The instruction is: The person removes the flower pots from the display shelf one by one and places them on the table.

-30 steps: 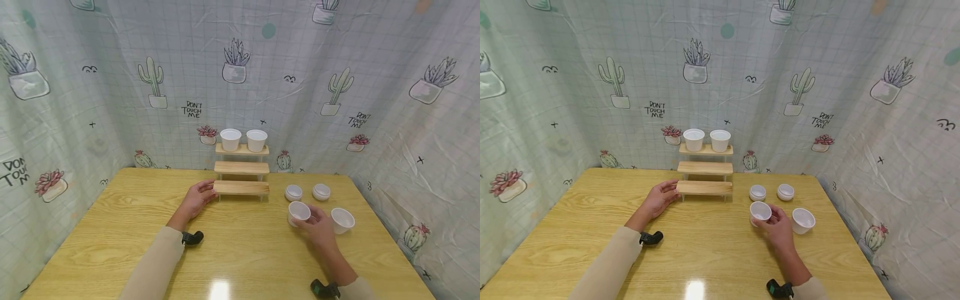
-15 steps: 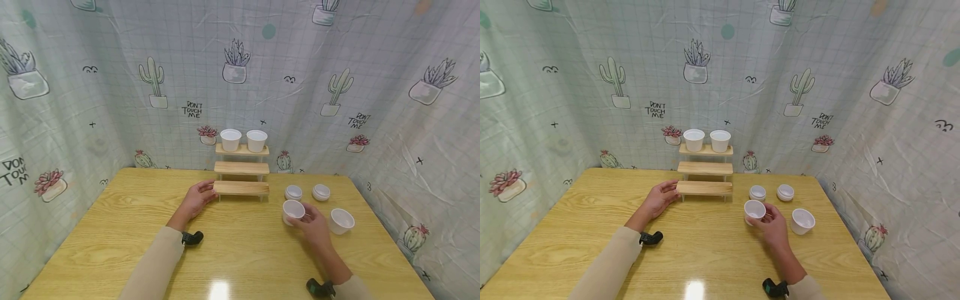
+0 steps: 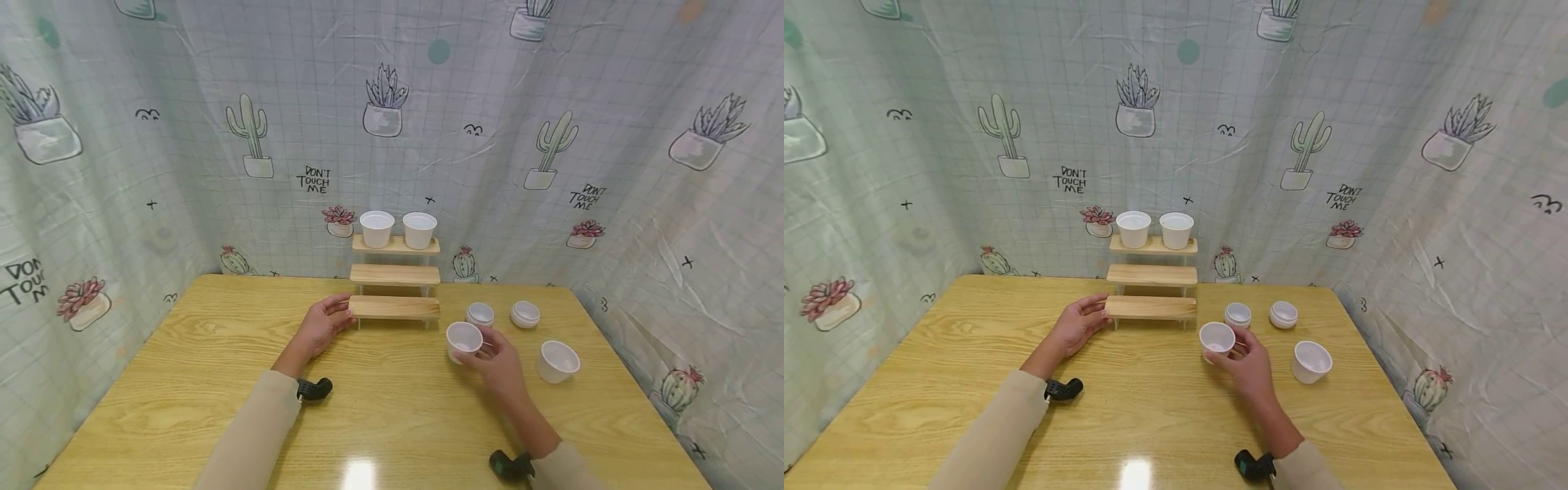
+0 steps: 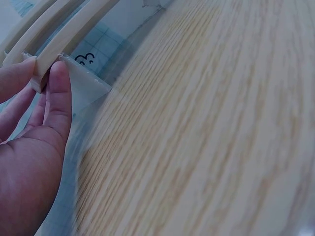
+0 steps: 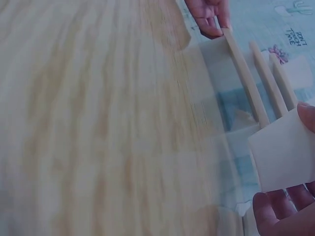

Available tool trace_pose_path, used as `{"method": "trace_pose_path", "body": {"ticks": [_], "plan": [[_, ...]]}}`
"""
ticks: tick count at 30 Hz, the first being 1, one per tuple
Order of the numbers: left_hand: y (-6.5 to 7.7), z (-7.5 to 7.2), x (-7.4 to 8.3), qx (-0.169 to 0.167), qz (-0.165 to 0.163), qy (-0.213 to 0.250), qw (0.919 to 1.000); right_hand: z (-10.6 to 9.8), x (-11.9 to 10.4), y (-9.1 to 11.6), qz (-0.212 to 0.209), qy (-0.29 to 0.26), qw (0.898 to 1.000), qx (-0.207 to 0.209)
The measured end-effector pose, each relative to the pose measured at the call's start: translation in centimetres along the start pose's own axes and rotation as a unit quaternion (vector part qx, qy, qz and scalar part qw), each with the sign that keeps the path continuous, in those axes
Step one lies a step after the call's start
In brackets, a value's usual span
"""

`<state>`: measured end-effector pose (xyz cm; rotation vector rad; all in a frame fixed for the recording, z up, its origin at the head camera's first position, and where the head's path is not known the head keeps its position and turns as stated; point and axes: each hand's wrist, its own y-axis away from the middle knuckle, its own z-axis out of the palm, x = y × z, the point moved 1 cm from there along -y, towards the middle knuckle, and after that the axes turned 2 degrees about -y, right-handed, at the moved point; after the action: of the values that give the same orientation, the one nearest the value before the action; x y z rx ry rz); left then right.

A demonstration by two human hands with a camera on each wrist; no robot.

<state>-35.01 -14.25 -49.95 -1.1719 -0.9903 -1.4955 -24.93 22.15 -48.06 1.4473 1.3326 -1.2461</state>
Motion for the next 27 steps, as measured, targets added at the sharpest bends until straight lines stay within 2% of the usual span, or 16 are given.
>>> {"method": "trace_pose_path", "body": {"ticks": [14,27], "plan": [[0.0,0.0,-0.1,-0.003,0.004,0.0,1.0,1.8,-1.2,-0.6,-0.022,-0.001,1.0,-0.001],[-0.1,0.1,0.0,0.006,-0.005,0.01,0.9999,3.0,-2.6,-1.5,-0.052,-0.035,0.998,-0.013]]}}
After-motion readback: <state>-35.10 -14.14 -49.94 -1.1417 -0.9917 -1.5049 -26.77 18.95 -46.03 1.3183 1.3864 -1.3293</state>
